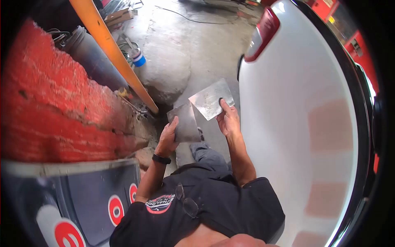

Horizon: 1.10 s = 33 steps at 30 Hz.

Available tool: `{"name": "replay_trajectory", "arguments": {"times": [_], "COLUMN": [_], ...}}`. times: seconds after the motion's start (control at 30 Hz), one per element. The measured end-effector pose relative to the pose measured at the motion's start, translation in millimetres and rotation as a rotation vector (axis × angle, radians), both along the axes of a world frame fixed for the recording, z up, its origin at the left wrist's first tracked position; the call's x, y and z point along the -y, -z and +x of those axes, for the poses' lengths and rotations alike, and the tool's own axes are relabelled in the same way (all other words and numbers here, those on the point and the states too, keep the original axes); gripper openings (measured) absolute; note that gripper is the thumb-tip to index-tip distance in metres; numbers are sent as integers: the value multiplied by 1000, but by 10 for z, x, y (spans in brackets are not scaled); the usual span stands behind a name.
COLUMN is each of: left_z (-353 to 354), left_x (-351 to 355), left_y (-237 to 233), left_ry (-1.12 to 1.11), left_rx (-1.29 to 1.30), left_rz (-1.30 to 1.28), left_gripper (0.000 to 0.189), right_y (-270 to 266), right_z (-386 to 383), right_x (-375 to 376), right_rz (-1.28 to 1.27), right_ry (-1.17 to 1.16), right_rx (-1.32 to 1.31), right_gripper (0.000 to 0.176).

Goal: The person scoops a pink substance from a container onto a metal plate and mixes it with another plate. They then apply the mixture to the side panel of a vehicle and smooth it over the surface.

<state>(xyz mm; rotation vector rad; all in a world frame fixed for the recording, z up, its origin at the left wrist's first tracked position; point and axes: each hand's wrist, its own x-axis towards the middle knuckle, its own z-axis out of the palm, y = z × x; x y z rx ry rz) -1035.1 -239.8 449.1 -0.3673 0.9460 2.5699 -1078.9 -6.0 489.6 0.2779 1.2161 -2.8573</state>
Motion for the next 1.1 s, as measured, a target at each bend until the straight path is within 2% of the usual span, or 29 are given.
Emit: {"name": "replay_trajectory", "arguments": {"times": [0.07,0.1,0.17,0.2,0.27,0.3,0.33,0.43,0.47,0.57,0.6,0.7,0.73,0.77,0.87,0.97,1.0,1.1], "left_z": [-517,-766,-1207,-1374,-1681,-1824,-1989,-2686,-2948,-3798,-4081,-4896,-5160,-5422,-6038,-6477,-6599,-6975], "left_x": [139,212,418,529,542,454,378,304,322,600,737,938,963,1007,1154,1488,1591,1754], "left_y": [-104,-177,-96,10,-86,-390,-615,-779,-766,-347,-248,-146,-249,-372,-658,-708,-657,-462], "left_ry": [-81,-121,-234,-268,-349,-386,-416,-451,-414,-499,-509,-584,-541,-507,-444,-421,-438,-537], "left_rx": [-3,-4,-24,-66,-242,-383,-526,-849,-836,-269,-168,-541,-595,-630,-718,-729,-724,-385], "left_rz": [-140,-211,-521,-655,-922,-1062,-1203,-1378,-1360,-1350,-1210,-1615,-1674,-1708,-1792,-1865,-1888,-1677], "left_gripper": [33,32,28,26,23,21,20,19,18,16,13,18,30,33,40,42,33,21], "right_y": [-114,-132,-153,-272,-563,-619,-578,-387,-382,-411,-437,-503,-669,-751,-879,-496,-585,-827], "right_z": [-552,-829,-1350,-1565,-2042,-2284,-2566,-3309,-3511,-4248,-4498,-5243,-5404,-5595,-6183,-7193,-7404,-7826], "right_x": [77,86,134,189,269,325,384,639,729,932,989,1197,1276,1353,1532,1441,1504,1937], "right_rz": [-12,121,395,689,1387,1725,1921,1937,1860,1655,1537,1339,1314,1271,1343,1873,1773,1464], "right_ry": [6,-7,-41,-27,-41,-38,12,-77,-98,-266,-303,-288,-350,-362,-460,-503,-452,-499], "right_rx": [22,15,-7,-170,-471,-636,-785,-1024,-1115,-1155,-1110,-983,-842,-863,-1116,-850,-833,-1019], "right_gripper": [32,30,29,28,30,32,39,41,40,41,37,34,31,34,44,40,35,36]}}
